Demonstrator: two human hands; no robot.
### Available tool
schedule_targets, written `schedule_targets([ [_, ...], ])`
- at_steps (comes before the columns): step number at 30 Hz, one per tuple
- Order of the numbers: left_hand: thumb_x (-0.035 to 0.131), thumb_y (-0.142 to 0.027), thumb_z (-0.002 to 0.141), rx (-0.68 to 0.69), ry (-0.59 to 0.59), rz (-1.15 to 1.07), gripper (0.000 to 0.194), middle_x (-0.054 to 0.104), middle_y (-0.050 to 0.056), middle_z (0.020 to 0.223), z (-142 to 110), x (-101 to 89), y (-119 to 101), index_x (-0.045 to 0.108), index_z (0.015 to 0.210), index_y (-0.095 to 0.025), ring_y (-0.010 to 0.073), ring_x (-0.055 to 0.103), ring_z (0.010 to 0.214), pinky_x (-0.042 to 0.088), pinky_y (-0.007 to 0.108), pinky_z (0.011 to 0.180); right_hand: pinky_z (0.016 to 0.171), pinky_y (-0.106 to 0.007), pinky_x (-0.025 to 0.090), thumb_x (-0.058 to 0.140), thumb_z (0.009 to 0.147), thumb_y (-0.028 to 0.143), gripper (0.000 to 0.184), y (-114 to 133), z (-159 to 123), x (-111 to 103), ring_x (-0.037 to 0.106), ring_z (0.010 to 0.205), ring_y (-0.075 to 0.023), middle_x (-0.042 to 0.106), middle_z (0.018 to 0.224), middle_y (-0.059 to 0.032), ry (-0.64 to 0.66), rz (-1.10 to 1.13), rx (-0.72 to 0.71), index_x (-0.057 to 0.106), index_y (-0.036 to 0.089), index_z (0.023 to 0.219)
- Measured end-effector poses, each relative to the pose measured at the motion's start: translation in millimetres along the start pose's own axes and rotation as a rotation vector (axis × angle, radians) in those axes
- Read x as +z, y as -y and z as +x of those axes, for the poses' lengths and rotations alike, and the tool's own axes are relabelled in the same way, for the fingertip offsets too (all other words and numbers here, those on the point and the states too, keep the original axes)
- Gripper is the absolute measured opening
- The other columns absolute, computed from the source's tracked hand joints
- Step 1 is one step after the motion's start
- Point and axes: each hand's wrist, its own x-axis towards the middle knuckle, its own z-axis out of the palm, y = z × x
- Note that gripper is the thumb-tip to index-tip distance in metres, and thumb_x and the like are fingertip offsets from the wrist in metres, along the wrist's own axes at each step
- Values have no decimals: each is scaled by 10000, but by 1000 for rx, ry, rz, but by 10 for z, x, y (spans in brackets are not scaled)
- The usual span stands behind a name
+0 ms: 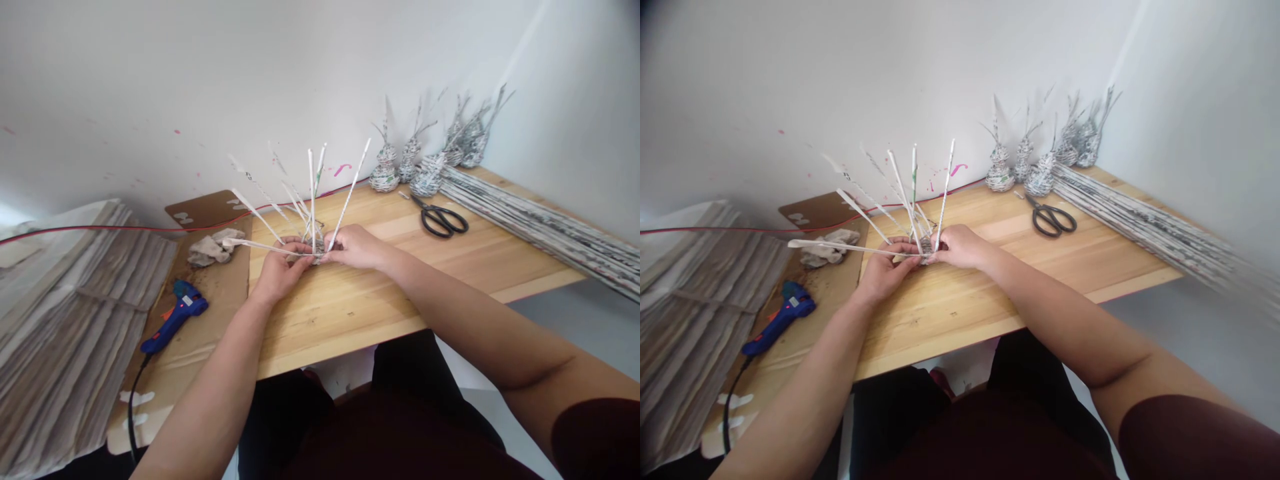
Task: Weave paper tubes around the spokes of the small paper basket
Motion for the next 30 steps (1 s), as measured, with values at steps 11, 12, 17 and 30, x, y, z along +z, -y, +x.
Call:
schedule_targets([
  [11, 659, -317, 817, -5, -10, 30, 136, 599, 90, 1077, -1, 52, -22, 691, 824, -185, 232, 594, 1056, 548, 337, 811, 636, -230, 320, 776, 769, 272, 167, 2, -2, -9, 496, 621, -97, 578, 641, 48, 39, 18, -35, 662, 158, 726],
  [12, 648, -307, 825, 7, -8, 41, 129, 593, 92, 1078, -4, 59, -19, 682, 827, -183, 233, 590, 1057, 545, 341, 814, 635, -229, 318, 774, 770, 269, 168, 6, -3, -10, 490, 618, -96, 569, 635, 51, 41, 17, -36, 657, 158, 721],
  [17, 621, -242, 836, 54, -24, 110, 80, 597, 97, 1063, -5, 74, -34, 659, 811, -176, 239, 576, 1076, 492, 403, 957, 631, -232, 311, 778, 763, 276, 180, 12, 0, -8, 485, 618, -98, 558, 627, 52, 45, 17, -27, 649, 156, 723],
  [30, 673, -387, 829, -77, -9, -251, 238, 607, 34, 830, 8, -1, 30, 612, 766, -166, 155, 594, 763, 532, 286, 712, 567, -235, 432, 771, 738, 332, 302, -40, -12, -44, 581, 545, -110, 675, 678, 23, -8, 434, 17, 609, 173, 937],
])
